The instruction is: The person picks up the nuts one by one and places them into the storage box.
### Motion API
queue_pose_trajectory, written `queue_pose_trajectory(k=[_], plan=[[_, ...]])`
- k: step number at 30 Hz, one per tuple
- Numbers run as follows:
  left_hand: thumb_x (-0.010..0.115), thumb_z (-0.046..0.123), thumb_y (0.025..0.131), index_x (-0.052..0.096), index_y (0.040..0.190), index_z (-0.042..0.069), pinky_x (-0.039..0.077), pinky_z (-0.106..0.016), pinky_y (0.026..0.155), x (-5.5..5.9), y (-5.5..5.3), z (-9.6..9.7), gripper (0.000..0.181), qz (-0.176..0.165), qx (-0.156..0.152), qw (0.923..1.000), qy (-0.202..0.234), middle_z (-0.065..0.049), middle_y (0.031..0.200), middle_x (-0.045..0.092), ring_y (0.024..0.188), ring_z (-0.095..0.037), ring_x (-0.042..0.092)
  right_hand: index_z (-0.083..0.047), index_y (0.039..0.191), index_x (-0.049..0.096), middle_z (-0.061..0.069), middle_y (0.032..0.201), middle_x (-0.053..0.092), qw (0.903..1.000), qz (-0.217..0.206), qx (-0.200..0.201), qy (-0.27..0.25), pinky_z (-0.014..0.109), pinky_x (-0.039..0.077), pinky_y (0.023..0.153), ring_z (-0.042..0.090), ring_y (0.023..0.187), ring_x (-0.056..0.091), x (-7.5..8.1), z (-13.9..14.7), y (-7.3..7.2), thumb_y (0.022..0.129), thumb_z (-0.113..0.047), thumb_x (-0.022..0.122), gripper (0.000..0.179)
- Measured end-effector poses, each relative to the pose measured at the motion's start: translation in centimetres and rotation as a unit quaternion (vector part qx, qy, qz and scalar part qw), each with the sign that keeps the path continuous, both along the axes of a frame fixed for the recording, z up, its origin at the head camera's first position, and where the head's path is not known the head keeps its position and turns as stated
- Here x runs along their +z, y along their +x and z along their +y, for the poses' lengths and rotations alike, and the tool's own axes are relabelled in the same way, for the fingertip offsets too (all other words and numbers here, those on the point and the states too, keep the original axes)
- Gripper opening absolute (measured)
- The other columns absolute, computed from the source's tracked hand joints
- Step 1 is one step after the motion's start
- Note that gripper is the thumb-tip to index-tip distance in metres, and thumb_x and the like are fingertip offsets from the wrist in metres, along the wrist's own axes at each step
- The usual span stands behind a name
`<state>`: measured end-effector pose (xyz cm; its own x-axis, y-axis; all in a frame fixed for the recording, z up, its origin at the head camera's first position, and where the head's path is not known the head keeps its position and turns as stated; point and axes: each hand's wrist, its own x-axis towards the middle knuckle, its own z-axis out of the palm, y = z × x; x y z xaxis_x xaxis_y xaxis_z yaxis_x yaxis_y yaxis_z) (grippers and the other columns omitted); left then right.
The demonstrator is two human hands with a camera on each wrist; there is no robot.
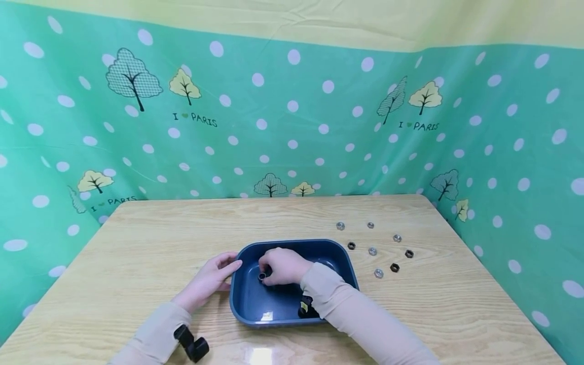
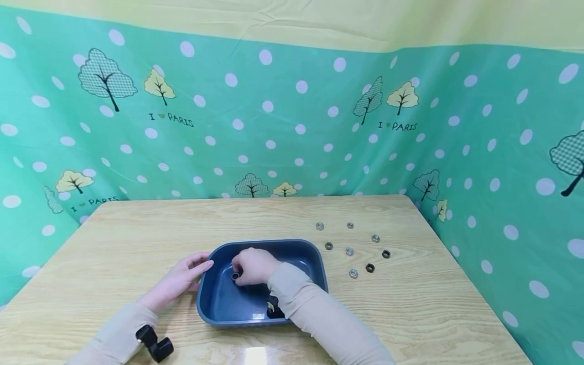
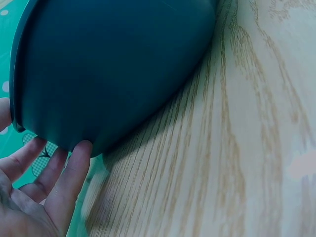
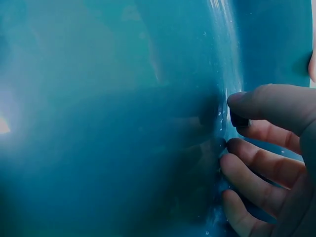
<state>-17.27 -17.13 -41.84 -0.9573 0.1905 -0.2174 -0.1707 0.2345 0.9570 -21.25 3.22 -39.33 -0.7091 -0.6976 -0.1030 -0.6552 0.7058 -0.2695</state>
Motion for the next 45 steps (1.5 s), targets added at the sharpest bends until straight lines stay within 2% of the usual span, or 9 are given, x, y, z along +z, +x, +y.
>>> queue_pose_trajectory(k=[8,20,24,31,41,45], plan=[[0.053,0.031,0.097,0.045,0.132,-0.003,0.058,-0.039,0.077,-0.5,0.1,-0.1,0.05,0.0,0.002,0.9999,0.014,-0.018,0.123,0.053,0.102,-0.018,0.058,-0.021,0.087,0.069,-0.009,0.084,0.058,0.9979,0.051,0.011,0.038,0.017,0.043,0.06,0.004,0.07,0.049,-0.6,0.0,0.2,0.081,-0.029,0.073,0.011],[0.052,0.031,0.097,0.046,0.131,-0.003,0.058,-0.04,0.078,-0.7,0.2,0.0,0.049,0.001,-0.001,0.9999,0.013,-0.019,0.122,0.054,0.1,-0.017,0.058,-0.021,0.089,0.07,-0.009,0.082,0.058,0.9978,0.047,0.002,0.046,0.017,0.043,0.061,0.005,0.07,0.05,-0.6,0.0,0.6,0.08,-0.03,0.074,0.013],[0.052,0.031,0.097,0.046,0.131,-0.003,0.058,-0.039,0.078,-0.6,0.3,-0.1,0.049,0.001,0.002,0.9999,0.016,-0.018,0.121,0.054,0.099,-0.017,0.058,-0.022,0.094,0.069,-0.01,0.084,0.059,0.9989,0.029,0.003,0.036,0.018,0.045,0.064,0.004,0.073,0.051,-0.4,0.1,0.5,0.079,-0.033,0.075,0.019],[0.052,0.032,0.097,0.045,0.132,-0.003,0.058,-0.041,0.079,-0.5,0.4,-0.2,0.05,0.003,-0.002,0.9999,0.012,-0.018,0.123,0.054,0.101,-0.018,0.059,-0.02,0.103,0.068,-0.01,0.082,0.06,0.9995,-0.03,-0.005,0.002,0.017,0.046,0.064,0.004,0.07,0.052,0.1,0.8,0.2,0.081,-0.032,0.074,0.026],[0.053,0.037,0.096,0.046,0.133,-0.001,0.058,-0.04,0.08,-0.4,0.0,-0.1,0.054,0.002,-0.004,1.0,0.005,-0.017,0.125,0.054,0.102,-0.018,0.058,-0.016,0.108,0.068,-0.007,0.09,0.064,0.9943,-0.098,-0.017,-0.039,0.017,0.048,0.067,0.004,0.074,0.054,1.3,1.6,-0.3,0.086,-0.029,0.07,0.026],[0.054,0.035,0.096,0.046,0.132,-0.002,0.058,-0.04,0.08,-0.4,-0.1,-0.2,0.052,0.001,-0.004,1.0,0.007,-0.018,0.124,0.054,0.102,-0.018,0.058,-0.014,0.11,0.067,-0.005,0.09,0.063,0.9924,-0.111,-0.016,-0.049,0.019,0.047,0.066,0.007,0.074,0.054,2.2,1.8,-0.4,0.087,-0.027,0.068,0.027]])
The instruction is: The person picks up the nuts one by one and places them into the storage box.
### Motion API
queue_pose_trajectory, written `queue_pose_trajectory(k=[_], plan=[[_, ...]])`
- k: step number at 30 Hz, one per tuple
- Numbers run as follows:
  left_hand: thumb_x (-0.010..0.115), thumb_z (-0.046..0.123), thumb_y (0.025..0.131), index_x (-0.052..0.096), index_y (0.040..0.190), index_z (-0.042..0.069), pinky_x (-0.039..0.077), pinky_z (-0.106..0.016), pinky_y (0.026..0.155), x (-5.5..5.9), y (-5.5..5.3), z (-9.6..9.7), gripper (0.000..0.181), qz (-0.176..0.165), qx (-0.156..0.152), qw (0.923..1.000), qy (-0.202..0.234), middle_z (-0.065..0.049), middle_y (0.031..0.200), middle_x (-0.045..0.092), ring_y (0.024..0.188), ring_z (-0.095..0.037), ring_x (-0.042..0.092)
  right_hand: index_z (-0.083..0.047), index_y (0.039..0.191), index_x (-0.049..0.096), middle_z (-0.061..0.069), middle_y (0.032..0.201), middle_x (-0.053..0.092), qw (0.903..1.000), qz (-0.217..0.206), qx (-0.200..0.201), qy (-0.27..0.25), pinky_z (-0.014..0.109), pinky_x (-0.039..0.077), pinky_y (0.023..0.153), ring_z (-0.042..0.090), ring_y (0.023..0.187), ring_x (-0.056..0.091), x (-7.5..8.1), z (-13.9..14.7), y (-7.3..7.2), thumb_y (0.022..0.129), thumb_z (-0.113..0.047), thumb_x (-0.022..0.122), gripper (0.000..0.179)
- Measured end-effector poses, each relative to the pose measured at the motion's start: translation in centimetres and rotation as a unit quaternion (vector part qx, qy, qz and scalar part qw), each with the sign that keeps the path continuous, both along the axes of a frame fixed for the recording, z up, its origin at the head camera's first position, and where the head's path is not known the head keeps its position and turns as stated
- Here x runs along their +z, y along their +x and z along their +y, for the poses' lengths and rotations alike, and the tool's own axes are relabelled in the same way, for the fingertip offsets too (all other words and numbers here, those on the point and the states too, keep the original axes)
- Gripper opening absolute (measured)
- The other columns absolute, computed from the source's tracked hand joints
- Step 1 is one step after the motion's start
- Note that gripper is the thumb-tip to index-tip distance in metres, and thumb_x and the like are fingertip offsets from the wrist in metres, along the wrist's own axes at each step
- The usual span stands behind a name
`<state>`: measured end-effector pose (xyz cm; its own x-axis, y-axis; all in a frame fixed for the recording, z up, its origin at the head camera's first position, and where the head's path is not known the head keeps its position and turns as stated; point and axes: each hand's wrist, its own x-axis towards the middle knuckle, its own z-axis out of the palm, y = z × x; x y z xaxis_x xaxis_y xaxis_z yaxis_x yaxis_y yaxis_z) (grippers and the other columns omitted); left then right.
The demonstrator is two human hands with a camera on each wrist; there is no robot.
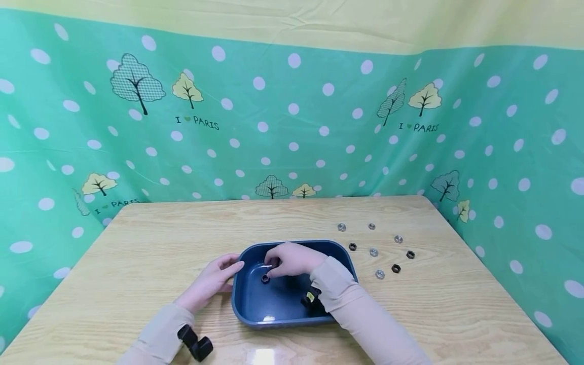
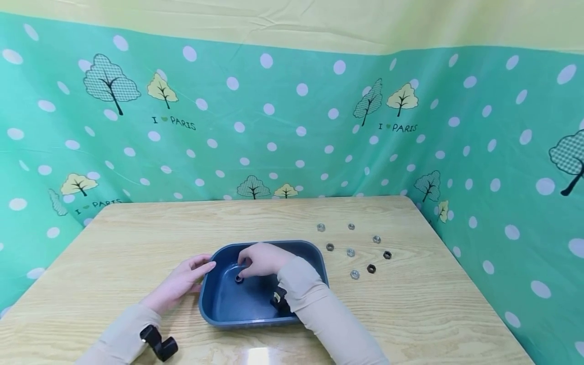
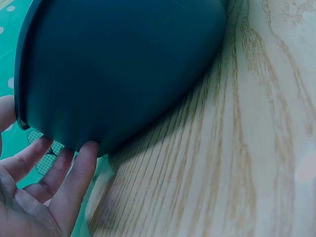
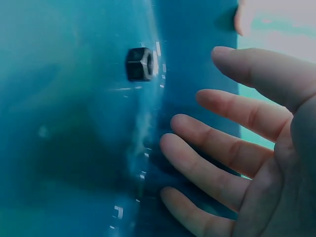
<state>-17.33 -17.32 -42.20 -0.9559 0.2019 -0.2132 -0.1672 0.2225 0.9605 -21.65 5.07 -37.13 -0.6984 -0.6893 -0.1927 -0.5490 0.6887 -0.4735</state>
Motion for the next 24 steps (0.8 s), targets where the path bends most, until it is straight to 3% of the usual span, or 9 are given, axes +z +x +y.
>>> queue_pose_trajectory(k=[7,19,24], plan=[[0.053,0.034,0.097,0.044,0.133,-0.003,0.057,-0.04,0.081,0.2,0.0,0.1,0.052,-0.003,-0.004,1.0,0.002,-0.019,0.125,0.053,0.103,-0.018,0.058,-0.011,0.115,0.065,0.004,0.103,0.065,1.0,0.002,-0.001,-0.001,0.023,0.048,0.073,0.011,0.085,0.056,2.0,0.8,0.1,0.089,-0.026,0.065,0.03],[0.055,0.034,0.096,0.046,0.133,-0.002,0.058,-0.039,0.081,0.2,0.0,0.1,0.052,-0.01,0.011,0.9999,0.0,-0.017,0.123,0.053,0.101,-0.017,0.059,-0.011,0.114,0.064,0.005,0.109,0.065,0.9993,0.002,0.025,-0.027,0.028,0.05,0.083,0.017,0.096,0.059,6.5,3.5,1.4,0.089,-0.024,0.064,0.028],[0.055,0.033,0.096,0.046,0.132,-0.002,0.057,-0.039,0.082,0.2,0.0,0.1,0.051,-0.011,0.011,0.9999,0.004,-0.016,0.122,0.054,0.099,-0.016,0.059,-0.011,0.115,0.064,0.003,0.112,0.065,0.9991,0.011,0.024,-0.034,0.037,0.051,0.088,0.023,0.1,0.06,7.3,5.6,2.0,0.09,-0.024,0.064,0.028]])
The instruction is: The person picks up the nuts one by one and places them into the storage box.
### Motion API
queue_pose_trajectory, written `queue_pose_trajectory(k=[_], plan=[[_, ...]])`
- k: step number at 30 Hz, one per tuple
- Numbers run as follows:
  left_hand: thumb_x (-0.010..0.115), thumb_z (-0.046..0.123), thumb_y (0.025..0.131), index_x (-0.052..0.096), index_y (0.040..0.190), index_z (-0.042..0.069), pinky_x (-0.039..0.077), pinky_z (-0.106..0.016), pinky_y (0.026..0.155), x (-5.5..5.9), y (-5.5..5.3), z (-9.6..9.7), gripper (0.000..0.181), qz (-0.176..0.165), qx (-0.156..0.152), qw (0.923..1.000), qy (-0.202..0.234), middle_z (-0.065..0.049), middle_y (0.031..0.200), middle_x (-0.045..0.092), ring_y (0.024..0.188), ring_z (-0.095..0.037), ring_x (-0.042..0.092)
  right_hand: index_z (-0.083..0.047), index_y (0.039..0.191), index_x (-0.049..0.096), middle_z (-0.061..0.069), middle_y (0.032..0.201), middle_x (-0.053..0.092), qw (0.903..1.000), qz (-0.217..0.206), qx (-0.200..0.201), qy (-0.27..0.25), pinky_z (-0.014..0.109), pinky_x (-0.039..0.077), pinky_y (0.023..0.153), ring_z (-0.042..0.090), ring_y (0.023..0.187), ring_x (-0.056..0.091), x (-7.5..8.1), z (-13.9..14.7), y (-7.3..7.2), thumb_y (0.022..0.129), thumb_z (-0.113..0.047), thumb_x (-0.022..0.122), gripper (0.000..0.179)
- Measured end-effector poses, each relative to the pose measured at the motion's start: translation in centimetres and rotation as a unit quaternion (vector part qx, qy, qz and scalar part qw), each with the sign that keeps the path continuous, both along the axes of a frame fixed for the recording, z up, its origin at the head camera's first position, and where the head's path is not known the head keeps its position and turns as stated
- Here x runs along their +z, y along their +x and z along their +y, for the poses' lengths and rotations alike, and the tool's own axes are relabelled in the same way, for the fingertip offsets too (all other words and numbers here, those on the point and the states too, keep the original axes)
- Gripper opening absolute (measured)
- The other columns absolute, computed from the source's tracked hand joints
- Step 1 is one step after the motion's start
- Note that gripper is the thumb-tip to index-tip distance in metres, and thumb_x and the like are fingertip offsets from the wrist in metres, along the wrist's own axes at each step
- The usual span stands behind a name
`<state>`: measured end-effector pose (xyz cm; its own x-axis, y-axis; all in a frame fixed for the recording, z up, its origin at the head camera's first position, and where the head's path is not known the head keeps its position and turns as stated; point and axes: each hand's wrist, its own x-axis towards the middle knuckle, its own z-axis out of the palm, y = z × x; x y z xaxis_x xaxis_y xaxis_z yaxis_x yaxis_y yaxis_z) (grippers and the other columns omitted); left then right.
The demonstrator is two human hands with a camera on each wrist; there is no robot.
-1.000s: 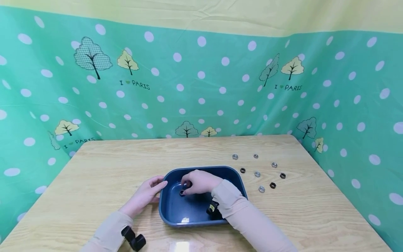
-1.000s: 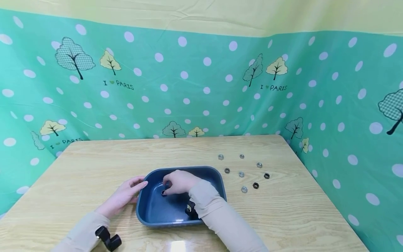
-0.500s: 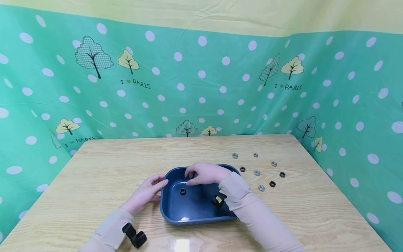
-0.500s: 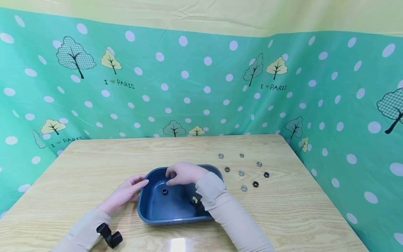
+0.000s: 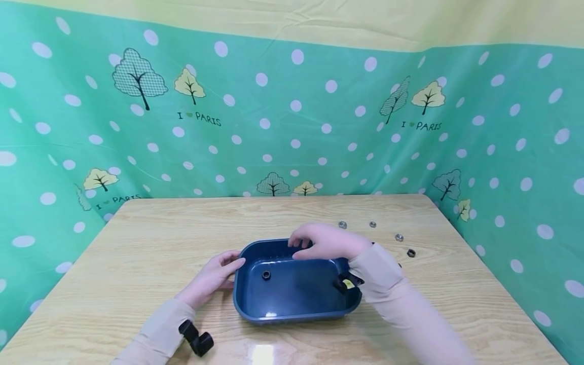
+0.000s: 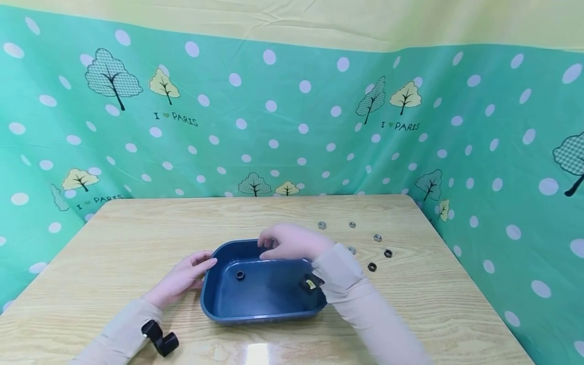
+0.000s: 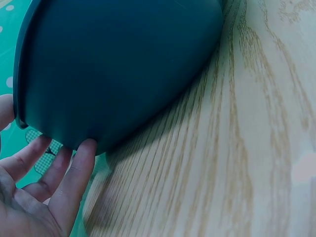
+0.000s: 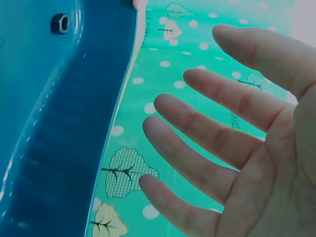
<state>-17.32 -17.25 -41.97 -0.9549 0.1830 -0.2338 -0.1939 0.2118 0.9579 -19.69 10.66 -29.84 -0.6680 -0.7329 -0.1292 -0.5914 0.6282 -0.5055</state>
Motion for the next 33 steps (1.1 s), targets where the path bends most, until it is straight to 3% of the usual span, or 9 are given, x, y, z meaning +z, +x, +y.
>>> queue_pose_trajectory(k=[12,18,23,30,33], plan=[[0.055,0.032,0.096,0.046,0.131,-0.003,0.058,-0.036,0.079,-0.4,0.2,0.0,0.051,-0.002,-0.004,0.9999,0.012,-0.013,0.116,0.055,0.094,-0.012,0.058,-0.009,0.115,0.063,0.005,0.113,0.064,0.9991,0.032,-0.015,-0.022,0.038,0.053,0.085,0.022,0.097,0.061,-0.7,5.3,1.6,0.092,-0.023,0.062,0.027],[0.055,0.032,0.096,0.046,0.131,-0.003,0.058,-0.037,0.079,-0.5,0.1,-0.1,0.05,0.001,-0.006,0.9999,0.014,-0.013,0.116,0.055,0.094,-0.013,0.058,-0.008,0.113,0.064,0.005,0.108,0.066,0.9973,0.052,-0.041,-0.033,0.033,0.053,0.079,0.019,0.094,0.06,-1.3,8.2,2.3,0.092,-0.021,0.062,0.025],[0.055,0.033,0.096,0.047,0.13,-0.003,0.058,-0.037,0.079,-0.4,0.3,0.0,0.05,0.0,0.003,1.0,0.009,-0.014,0.116,0.055,0.093,-0.014,0.058,-0.005,0.115,0.063,0.008,0.109,0.066,0.9945,0.053,-0.071,-0.056,0.033,0.053,0.078,0.018,0.095,0.06,-2.0,10.4,2.4,0.092,-0.02,0.06,0.027],[0.056,0.032,0.095,0.047,0.13,-0.003,0.058,-0.037,0.079,-0.3,0.2,0.1,0.05,-0.003,0.01,0.9999,0.005,-0.014,0.116,0.055,0.093,-0.014,0.059,-0.007,0.112,0.064,0.002,0.104,0.067,0.9892,0.086,-0.09,-0.077,0.029,0.054,0.075,0.012,0.09,0.06,-2.9,12.9,2.2,0.093,-0.02,0.061,0.024],[0.056,0.033,0.095,0.047,0.13,-0.002,0.058,-0.037,0.079,-0.1,0.0,0.1,0.051,-0.003,0.011,0.9999,-0.001,-0.013,0.116,0.055,0.093,-0.014,0.058,-0.007,0.112,0.064,0.002,0.103,0.067,0.9872,0.095,-0.099,-0.082,0.035,0.054,0.079,0.013,0.089,0.061,-3.1,13.9,1.9,0.092,-0.019,0.061,0.024]])
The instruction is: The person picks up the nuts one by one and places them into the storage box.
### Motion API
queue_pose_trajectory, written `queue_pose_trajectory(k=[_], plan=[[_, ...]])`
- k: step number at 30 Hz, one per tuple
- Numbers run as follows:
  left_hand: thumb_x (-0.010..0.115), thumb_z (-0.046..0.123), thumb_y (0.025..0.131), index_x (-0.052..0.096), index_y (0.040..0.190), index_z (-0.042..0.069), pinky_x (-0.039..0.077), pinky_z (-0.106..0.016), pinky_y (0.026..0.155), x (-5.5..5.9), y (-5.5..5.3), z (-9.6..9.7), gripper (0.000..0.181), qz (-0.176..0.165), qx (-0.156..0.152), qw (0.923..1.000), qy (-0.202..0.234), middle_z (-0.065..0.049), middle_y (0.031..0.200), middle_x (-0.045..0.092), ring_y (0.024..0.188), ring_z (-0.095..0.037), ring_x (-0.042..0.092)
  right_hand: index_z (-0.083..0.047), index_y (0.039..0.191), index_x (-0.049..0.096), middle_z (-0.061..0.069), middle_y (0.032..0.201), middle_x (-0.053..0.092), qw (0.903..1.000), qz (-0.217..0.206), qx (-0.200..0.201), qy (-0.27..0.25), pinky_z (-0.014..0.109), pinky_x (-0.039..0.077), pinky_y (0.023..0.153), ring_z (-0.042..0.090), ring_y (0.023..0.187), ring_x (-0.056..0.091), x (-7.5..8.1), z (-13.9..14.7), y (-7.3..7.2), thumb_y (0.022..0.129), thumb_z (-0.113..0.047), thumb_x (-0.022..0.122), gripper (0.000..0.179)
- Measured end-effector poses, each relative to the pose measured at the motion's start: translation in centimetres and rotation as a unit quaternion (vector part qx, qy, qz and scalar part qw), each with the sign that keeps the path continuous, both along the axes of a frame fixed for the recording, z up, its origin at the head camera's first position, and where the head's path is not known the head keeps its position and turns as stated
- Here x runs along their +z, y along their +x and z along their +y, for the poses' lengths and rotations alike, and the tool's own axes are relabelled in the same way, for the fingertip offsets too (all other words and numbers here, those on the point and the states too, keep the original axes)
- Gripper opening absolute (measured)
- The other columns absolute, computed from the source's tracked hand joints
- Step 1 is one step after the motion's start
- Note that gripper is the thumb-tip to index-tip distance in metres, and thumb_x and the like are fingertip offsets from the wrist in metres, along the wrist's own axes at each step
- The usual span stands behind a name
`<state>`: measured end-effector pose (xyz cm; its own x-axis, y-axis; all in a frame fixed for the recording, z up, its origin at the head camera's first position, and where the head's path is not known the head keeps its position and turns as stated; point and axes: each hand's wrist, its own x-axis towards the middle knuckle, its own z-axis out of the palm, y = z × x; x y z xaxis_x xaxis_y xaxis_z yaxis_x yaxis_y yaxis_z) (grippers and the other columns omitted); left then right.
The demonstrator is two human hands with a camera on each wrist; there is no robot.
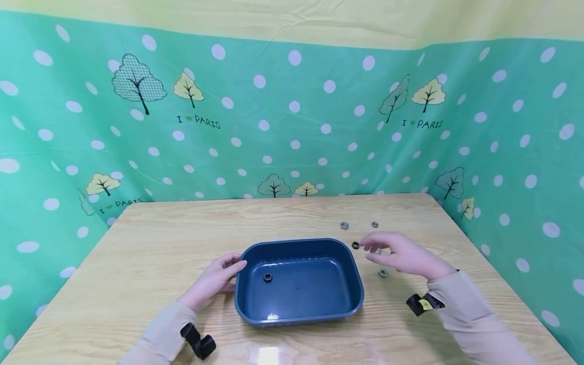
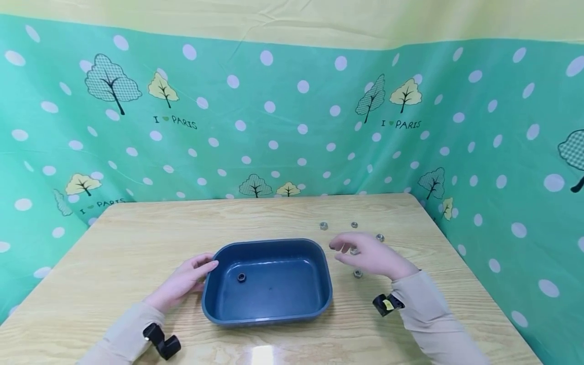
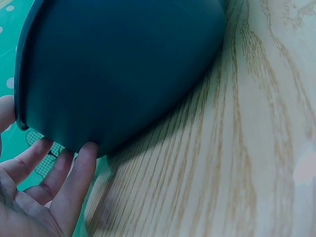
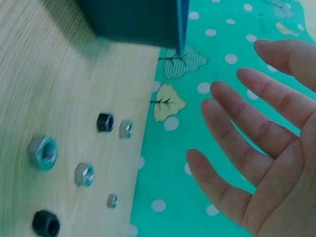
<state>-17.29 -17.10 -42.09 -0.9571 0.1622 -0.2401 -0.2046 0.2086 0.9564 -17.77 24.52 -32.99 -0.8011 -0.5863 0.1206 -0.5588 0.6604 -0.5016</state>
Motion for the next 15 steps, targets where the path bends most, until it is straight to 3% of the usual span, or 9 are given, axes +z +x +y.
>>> queue_pose_trajectory(k=[4,15], plan=[[0.056,0.033,0.095,0.047,0.131,-0.002,0.058,-0.037,0.08,0.2,-0.1,0.1,0.05,-0.001,0.001,1.0,-0.006,-0.014,0.117,0.055,0.094,-0.014,0.058,-0.007,0.113,0.064,0.001,0.103,0.067,0.9997,-0.002,-0.022,0.007,0.044,0.052,0.085,0.016,0.092,0.062,-0.5,1.0,-0.4,0.092,-0.018,0.061,0.024],[0.059,0.043,0.091,0.048,0.128,-0.002,0.058,-0.037,0.079,0.1,0.0,0.0,0.059,0.012,-0.022,0.9997,-0.002,-0.013,0.114,0.056,0.093,-0.012,0.059,-0.002,0.108,0.065,0.008,0.104,0.067,0.9982,-0.016,-0.048,0.032,0.047,0.052,0.082,0.024,0.094,0.061,-2.7,2.8,-1.0,0.087,-0.017,0.067,0.026]])
